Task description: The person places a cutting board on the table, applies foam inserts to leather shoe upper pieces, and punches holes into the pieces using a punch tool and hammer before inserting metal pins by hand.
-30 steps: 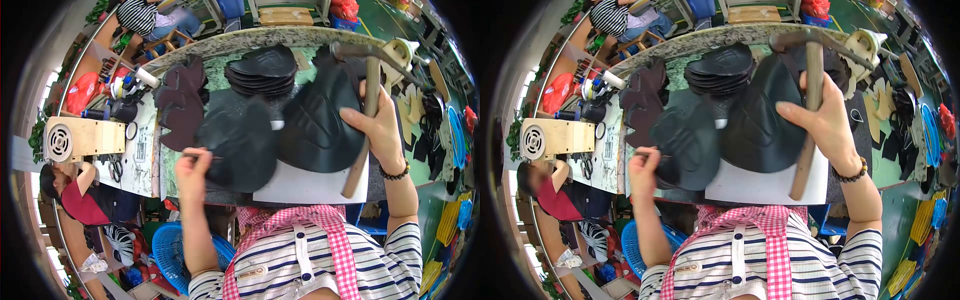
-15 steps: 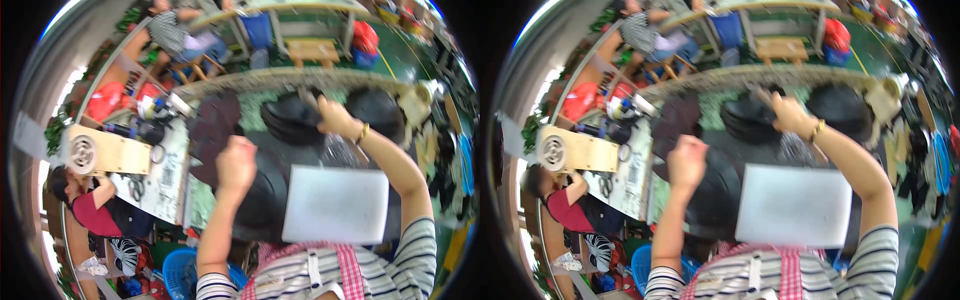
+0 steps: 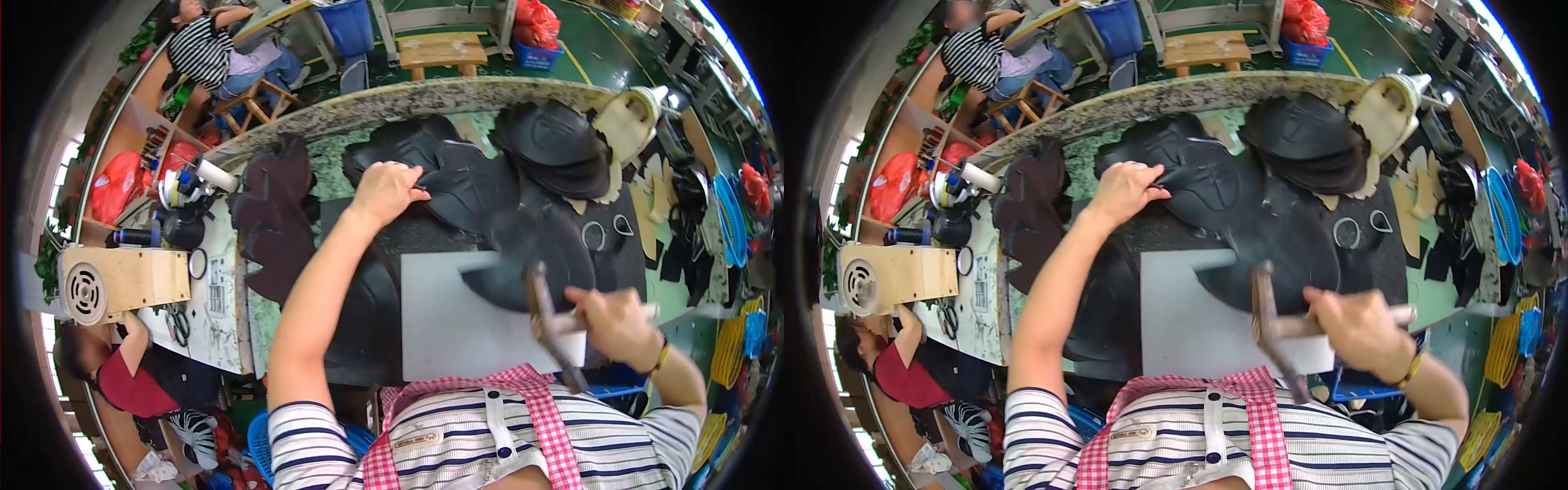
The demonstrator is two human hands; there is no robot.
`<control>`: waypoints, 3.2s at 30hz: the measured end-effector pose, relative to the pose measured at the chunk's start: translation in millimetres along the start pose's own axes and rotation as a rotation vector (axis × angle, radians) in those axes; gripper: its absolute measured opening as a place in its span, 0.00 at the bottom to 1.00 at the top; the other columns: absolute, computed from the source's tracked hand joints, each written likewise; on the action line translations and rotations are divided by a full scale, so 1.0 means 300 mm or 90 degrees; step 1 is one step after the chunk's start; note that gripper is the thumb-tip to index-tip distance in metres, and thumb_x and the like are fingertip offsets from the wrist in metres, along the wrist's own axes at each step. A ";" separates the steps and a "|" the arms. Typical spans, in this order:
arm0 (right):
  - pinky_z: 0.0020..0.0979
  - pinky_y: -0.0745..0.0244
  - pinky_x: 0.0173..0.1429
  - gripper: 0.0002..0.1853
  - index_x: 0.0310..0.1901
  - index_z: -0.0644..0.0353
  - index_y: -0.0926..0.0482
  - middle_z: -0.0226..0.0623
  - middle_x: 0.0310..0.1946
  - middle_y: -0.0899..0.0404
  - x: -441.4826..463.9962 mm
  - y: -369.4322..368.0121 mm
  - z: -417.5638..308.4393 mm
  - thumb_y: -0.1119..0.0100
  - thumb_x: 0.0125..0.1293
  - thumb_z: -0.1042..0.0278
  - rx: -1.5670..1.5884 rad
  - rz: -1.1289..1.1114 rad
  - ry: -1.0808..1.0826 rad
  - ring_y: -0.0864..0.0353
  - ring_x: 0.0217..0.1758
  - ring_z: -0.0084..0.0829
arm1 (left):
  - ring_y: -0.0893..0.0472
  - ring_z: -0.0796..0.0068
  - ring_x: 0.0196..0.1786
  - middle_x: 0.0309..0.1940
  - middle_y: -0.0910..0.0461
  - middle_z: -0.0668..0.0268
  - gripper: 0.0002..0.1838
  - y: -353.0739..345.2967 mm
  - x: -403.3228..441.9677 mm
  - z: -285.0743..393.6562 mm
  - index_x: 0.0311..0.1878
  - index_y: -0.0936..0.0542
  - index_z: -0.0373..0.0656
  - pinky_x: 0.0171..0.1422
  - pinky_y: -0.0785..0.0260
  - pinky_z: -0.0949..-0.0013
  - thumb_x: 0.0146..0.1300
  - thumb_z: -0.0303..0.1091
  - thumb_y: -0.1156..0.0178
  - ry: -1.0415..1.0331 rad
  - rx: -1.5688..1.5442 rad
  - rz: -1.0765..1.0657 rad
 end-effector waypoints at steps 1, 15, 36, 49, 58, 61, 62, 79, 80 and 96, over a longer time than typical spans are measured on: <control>0.37 0.26 0.28 0.14 0.43 0.64 0.27 0.40 0.25 0.21 -0.068 -0.038 -0.013 0.45 0.52 0.77 0.025 -0.018 -0.030 0.20 0.23 0.40 | 0.19 0.60 0.36 0.28 0.19 0.61 0.23 0.020 -0.004 0.016 0.36 0.20 0.42 0.41 0.28 0.60 0.49 0.53 0.34 0.003 -0.013 -0.019; 0.15 0.33 0.20 0.25 0.62 0.63 0.31 0.32 0.35 0.18 -0.048 0.036 0.101 0.40 0.63 0.72 0.420 0.001 -0.367 0.30 0.20 0.13 | 0.29 0.89 0.35 0.32 0.26 0.77 0.08 0.434 -0.193 0.244 0.38 0.22 0.41 0.41 0.38 0.81 0.66 0.36 0.41 0.339 -0.982 -0.109; 0.40 0.32 0.29 0.16 0.39 0.68 0.27 0.53 0.21 0.27 0.289 -0.194 -0.031 0.43 0.67 0.59 0.410 -0.212 -0.085 0.24 0.25 0.50 | 0.21 0.76 0.29 0.34 0.21 0.63 0.22 0.071 -0.469 0.347 0.49 0.28 0.41 0.33 0.31 0.76 0.75 0.51 0.60 0.637 -1.219 0.221; 0.39 0.31 0.28 0.15 0.44 0.67 0.26 0.52 0.20 0.26 0.282 -0.195 -0.012 0.41 0.65 0.63 0.399 -0.180 -0.085 0.23 0.25 0.50 | 0.16 0.79 0.35 0.31 0.17 0.64 0.05 0.033 -0.425 0.391 0.38 0.21 0.36 0.37 0.27 0.81 0.62 0.26 0.37 0.618 -0.828 0.168; 0.35 0.23 0.41 0.10 0.43 0.66 0.22 0.48 0.37 0.19 0.374 0.012 -0.124 0.42 0.62 0.72 0.180 -0.020 0.149 0.19 0.34 0.46 | 0.19 0.84 0.33 0.29 0.18 0.68 0.04 0.098 -0.366 0.437 0.39 0.21 0.37 0.37 0.26 0.77 0.61 0.23 0.38 0.261 -0.277 0.158; 0.37 0.27 0.34 0.12 0.43 0.67 0.25 0.52 0.28 0.23 0.335 -0.053 -0.023 0.41 0.64 0.68 0.233 -0.108 -0.076 0.25 0.30 0.55 | 0.19 0.84 0.32 0.28 0.20 0.69 0.05 0.023 -0.401 0.404 0.39 0.21 0.35 0.37 0.27 0.78 0.61 0.24 0.37 0.553 -0.776 0.187; 0.39 0.30 0.30 0.11 0.39 0.66 0.29 0.53 0.23 0.26 0.315 -0.048 -0.011 0.42 0.65 0.66 0.268 -0.112 -0.112 0.26 0.27 0.55 | 0.20 0.85 0.31 0.27 0.20 0.69 0.04 0.019 -0.400 0.401 0.35 0.22 0.35 0.35 0.27 0.80 0.61 0.25 0.36 0.586 -0.829 0.200; 0.42 0.31 0.27 0.12 0.36 0.65 0.32 0.54 0.21 0.27 0.127 0.034 0.079 0.42 0.65 0.65 0.275 -0.079 -0.293 0.24 0.27 0.56 | 0.18 0.79 0.32 0.30 0.20 0.64 0.05 0.060 -0.355 0.420 0.37 0.26 0.39 0.35 0.25 0.78 0.66 0.28 0.41 0.605 -0.774 0.199; 0.42 0.32 0.28 0.13 0.37 0.65 0.31 0.55 0.21 0.27 0.070 0.047 0.097 0.42 0.65 0.64 0.262 -0.104 -0.351 0.24 0.27 0.56 | 0.19 0.81 0.31 0.30 0.20 0.66 0.05 0.073 -0.310 0.439 0.37 0.26 0.38 0.36 0.25 0.79 0.65 0.27 0.40 0.571 -0.793 0.186; 0.43 0.29 0.29 0.12 0.40 0.66 0.29 0.55 0.20 0.27 -0.052 0.025 0.175 0.42 0.64 0.66 0.296 -0.081 -0.296 0.23 0.26 0.56 | 0.18 0.81 0.30 0.27 0.19 0.67 0.05 -0.110 -0.015 0.639 0.35 0.22 0.38 0.34 0.27 0.79 0.59 0.24 0.35 0.437 -0.820 0.028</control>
Point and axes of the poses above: each hand's wrist, its own x-axis towards the middle knuckle, its own y-axis out of the back of the hand, z = x × y, the point moved 3 cm from there along x, towards the middle knuckle
